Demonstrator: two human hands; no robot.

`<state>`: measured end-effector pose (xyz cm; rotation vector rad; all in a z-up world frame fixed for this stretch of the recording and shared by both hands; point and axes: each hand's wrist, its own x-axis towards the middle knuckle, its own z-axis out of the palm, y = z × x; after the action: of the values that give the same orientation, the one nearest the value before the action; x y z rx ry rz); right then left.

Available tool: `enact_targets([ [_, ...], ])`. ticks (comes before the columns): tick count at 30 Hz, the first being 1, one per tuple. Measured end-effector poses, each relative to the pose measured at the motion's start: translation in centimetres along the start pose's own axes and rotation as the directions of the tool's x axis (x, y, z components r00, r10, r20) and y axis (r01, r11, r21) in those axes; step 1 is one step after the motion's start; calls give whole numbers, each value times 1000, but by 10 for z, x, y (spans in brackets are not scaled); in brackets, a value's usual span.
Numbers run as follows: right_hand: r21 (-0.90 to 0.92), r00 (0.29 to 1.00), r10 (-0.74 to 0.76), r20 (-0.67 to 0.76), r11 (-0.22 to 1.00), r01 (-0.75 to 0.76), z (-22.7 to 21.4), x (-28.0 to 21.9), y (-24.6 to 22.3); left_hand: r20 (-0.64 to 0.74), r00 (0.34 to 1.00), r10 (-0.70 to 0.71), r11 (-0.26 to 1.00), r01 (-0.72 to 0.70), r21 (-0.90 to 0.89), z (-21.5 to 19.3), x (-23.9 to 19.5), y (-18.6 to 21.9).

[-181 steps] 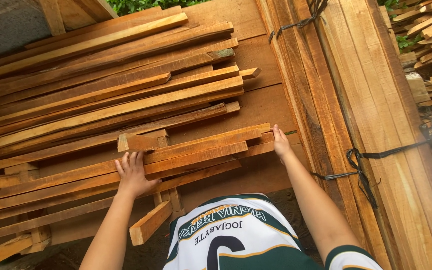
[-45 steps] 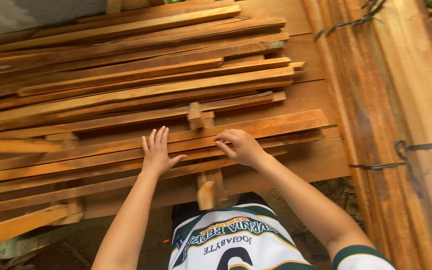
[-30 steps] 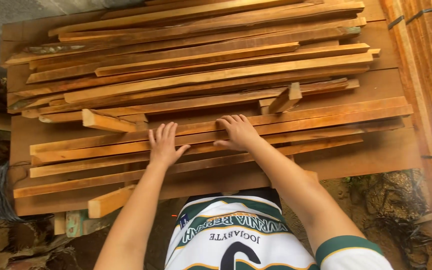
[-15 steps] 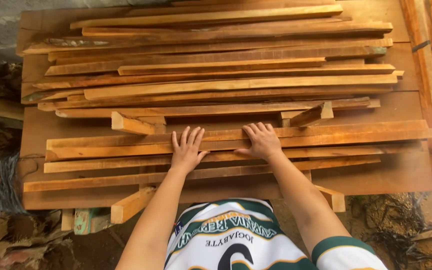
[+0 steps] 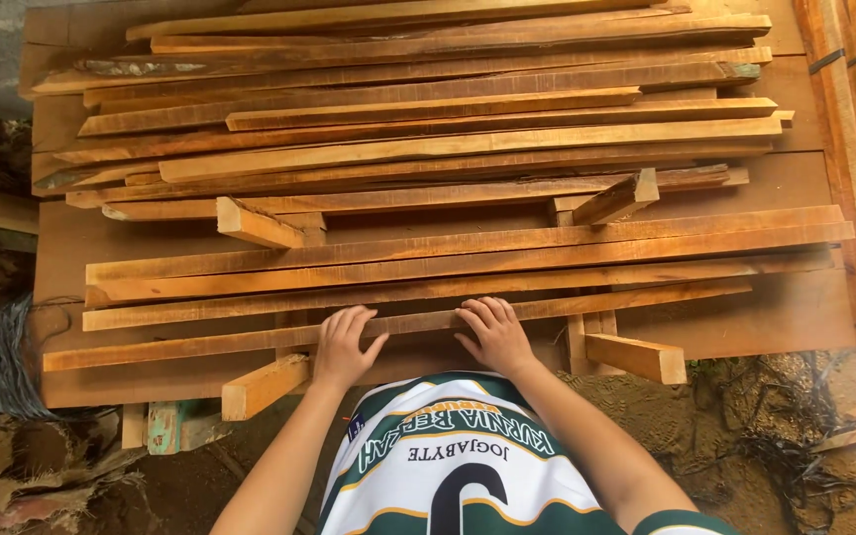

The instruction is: The person arranges and stacks long, thin wooden planks on a wooden workbench. They pick up individual planks from a pile and place them carefully into a neat stack, aligning them with the existing wood.

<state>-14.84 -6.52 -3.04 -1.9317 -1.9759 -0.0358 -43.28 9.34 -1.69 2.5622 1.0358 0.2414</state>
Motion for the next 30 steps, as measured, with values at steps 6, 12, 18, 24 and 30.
enact_targets([
  [6,-93,996,83,19,992,-81,34,-4,9,217,937,-275,926,197,323,35,-15,-42],
  [12,-65,992,17,-126,998,-26,-5,5,18,-29,999,-38,990,41,133,-10,-2,-15],
  [18,-38,985,7,-171,999,-14,-32,30,38,-151,987,57,993,-40,114,-25,32,-10],
  [24,27,982,27,-186,999,-22,-45,48,41,-233,969,83,993,-61,103,-13,46,-26],
  [30,7,983,78,-164,997,-78,-45,61,47,-268,961,69,992,-37,124,-10,55,-29],
])
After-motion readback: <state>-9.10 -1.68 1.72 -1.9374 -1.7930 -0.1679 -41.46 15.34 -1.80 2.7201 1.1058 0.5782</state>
